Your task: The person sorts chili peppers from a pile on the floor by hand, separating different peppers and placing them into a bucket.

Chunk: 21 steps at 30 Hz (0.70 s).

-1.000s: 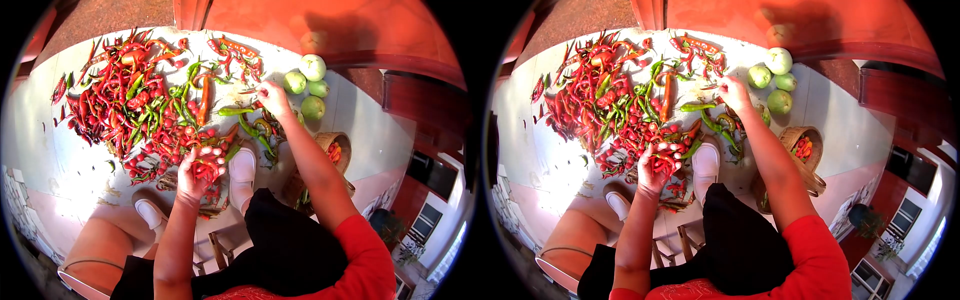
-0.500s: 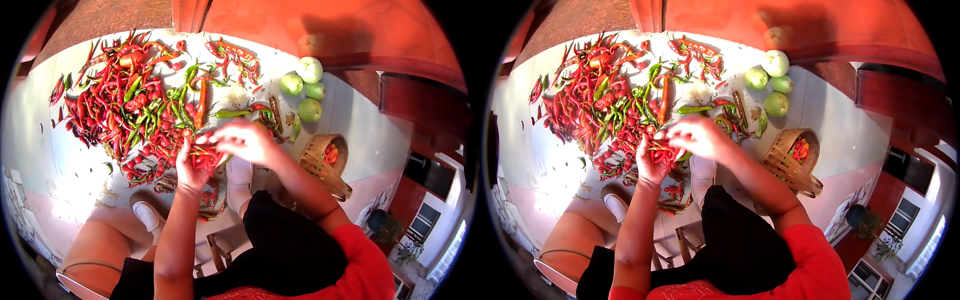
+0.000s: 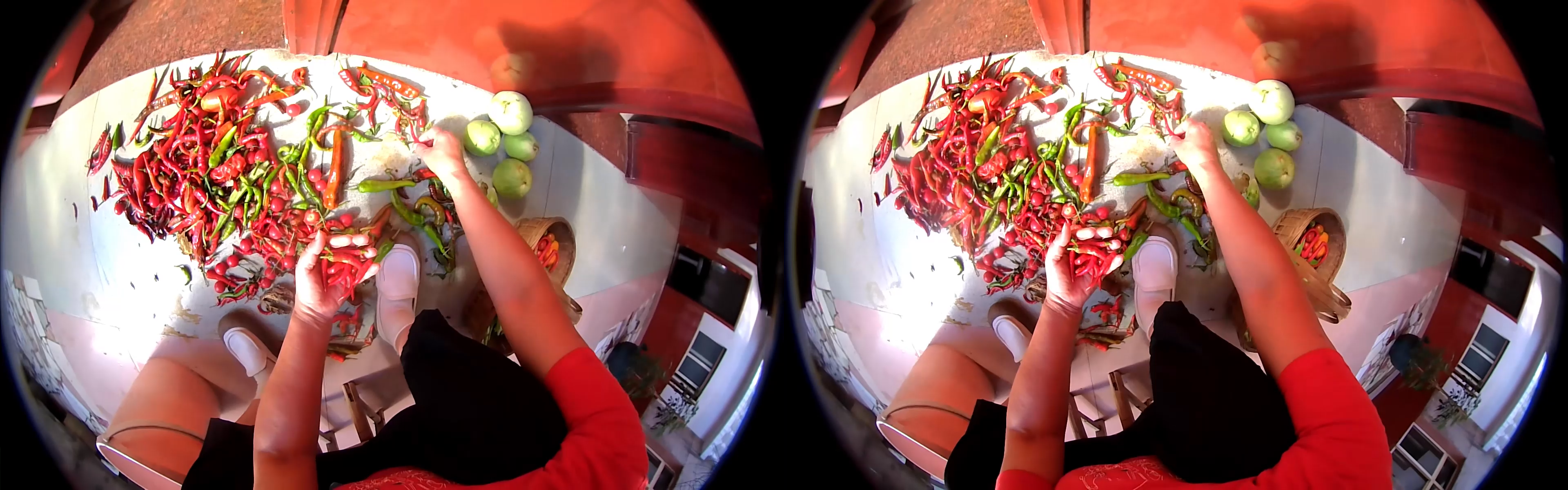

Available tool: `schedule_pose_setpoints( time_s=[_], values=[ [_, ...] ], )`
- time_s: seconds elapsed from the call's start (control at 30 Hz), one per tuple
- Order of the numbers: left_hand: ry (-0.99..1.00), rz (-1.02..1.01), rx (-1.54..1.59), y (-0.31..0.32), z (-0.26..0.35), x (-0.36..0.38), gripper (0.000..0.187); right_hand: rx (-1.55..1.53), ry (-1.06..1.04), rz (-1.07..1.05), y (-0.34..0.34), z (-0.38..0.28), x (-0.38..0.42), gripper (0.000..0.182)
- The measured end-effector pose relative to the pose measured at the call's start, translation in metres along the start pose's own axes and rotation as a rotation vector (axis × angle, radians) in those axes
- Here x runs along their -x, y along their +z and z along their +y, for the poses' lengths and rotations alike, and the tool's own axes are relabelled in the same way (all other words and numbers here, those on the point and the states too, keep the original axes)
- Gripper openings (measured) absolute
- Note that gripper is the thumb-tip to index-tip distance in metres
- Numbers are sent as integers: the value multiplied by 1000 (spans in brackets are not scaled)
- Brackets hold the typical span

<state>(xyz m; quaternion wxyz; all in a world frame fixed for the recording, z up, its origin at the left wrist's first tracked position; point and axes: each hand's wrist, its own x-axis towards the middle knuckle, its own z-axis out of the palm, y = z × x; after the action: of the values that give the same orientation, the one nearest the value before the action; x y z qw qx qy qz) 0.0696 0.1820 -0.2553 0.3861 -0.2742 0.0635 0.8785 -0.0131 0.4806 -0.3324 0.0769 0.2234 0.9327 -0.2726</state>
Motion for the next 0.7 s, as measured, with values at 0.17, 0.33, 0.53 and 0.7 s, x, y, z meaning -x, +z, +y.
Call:
schedule_pose_setpoints(
  time_s=[0.17,0.33,0.53,0.7],
  values=[
    [17,56,-38,1,2,5,50,-348,79,-27,-13,17,13,12],
    [10,45,-33,2,0,3,48,-166,-178,86,-19,17,25,14],
    [4,66,-38,2,2,7,48,164,-20,-82,-8,12,7,24],
    [8,68,-53,0,1,5,48,340,44,-51,-13,-4,13,26]
  ],
)
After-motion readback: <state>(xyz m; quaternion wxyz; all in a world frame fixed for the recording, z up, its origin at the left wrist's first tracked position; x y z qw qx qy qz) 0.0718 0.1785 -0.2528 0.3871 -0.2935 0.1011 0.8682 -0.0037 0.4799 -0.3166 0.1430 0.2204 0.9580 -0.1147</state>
